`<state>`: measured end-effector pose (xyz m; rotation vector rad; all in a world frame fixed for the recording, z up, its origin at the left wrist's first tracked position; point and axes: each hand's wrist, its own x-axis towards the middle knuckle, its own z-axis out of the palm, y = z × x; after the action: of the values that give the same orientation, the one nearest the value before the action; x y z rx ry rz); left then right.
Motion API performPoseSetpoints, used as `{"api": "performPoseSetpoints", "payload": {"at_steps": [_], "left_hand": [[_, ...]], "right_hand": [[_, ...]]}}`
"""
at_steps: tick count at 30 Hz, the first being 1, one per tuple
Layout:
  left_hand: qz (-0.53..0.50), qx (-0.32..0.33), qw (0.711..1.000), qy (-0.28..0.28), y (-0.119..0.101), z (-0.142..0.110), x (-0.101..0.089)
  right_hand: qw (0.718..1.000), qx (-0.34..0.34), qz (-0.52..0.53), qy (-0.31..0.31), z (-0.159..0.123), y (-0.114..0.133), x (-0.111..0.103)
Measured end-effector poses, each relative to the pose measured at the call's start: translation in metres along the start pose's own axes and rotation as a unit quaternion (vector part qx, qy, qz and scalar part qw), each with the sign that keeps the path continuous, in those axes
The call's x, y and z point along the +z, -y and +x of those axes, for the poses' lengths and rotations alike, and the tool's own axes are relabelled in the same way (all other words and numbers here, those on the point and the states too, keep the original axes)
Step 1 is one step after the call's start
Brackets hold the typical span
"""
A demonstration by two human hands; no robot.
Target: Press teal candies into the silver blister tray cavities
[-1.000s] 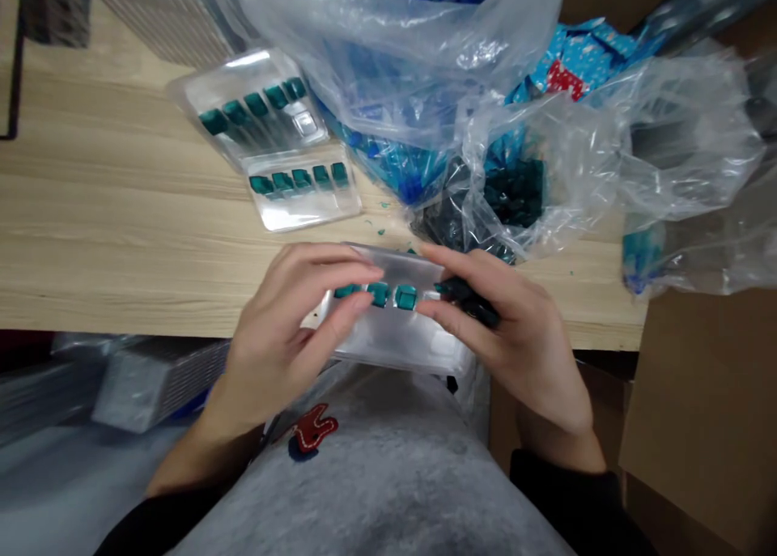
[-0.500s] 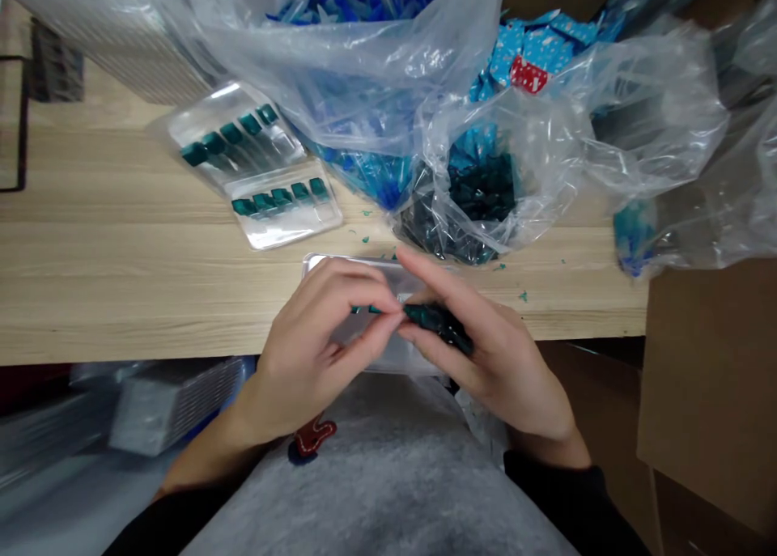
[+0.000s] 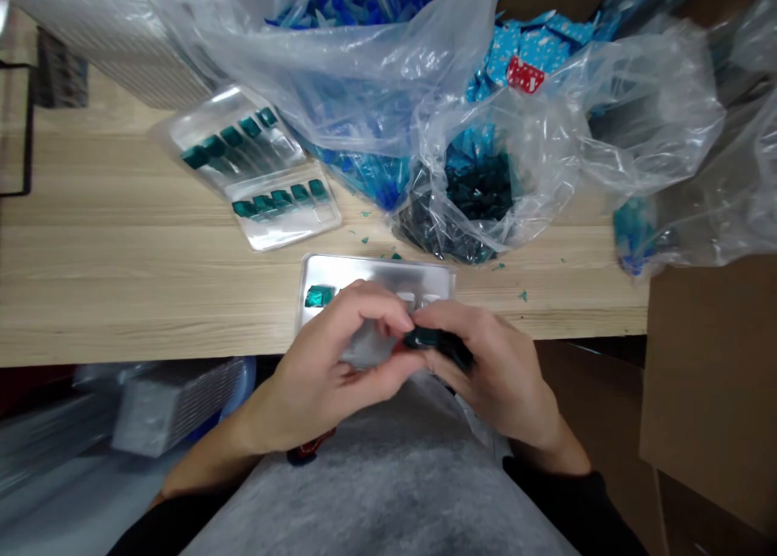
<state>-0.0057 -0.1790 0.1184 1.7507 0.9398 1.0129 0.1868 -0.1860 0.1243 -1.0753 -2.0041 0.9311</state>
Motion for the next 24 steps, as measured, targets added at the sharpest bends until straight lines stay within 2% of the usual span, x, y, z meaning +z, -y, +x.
{"api": "performPoseSetpoints", "payload": {"at_steps": [4,8,11,13,17,20,24], "left_hand": [[-0.011,0.020,0.998,-0.052,-0.002,0.000,0.009],[0.002,0.002,0.996,-0.089,-0.006,0.003,0.012],[-0.008,-0.016,0.997,-0.078,-0.007,0.003,0.011],[0.000,-0.008,0.998,-0.063,-0.005,0.002,0.009],[0.062,0.021,0.997,-0.051,0.002,-0.004,0.003],[0.099,-0.002,0.994,-0.056,0.006,-0.008,-0.007],[0.088,-0.026,0.982,-0.165,0.011,-0.012,-0.020]], "right_hand": [[1.000,0.010,0.002,0.014,0.002,0.001,0.000],[0.998,-0.015,0.047,-0.029,-0.001,-0.001,0.001],[0.993,-0.008,0.081,-0.080,-0.006,-0.001,0.002],[0.992,0.014,0.079,-0.093,-0.008,-0.001,0.000],[0.998,0.049,0.019,-0.038,-0.008,-0.001,-0.008],[0.996,0.054,-0.073,0.004,-0.006,-0.004,-0.015],[0.978,0.063,-0.192,0.049,0.000,-0.003,-0.016]]}}
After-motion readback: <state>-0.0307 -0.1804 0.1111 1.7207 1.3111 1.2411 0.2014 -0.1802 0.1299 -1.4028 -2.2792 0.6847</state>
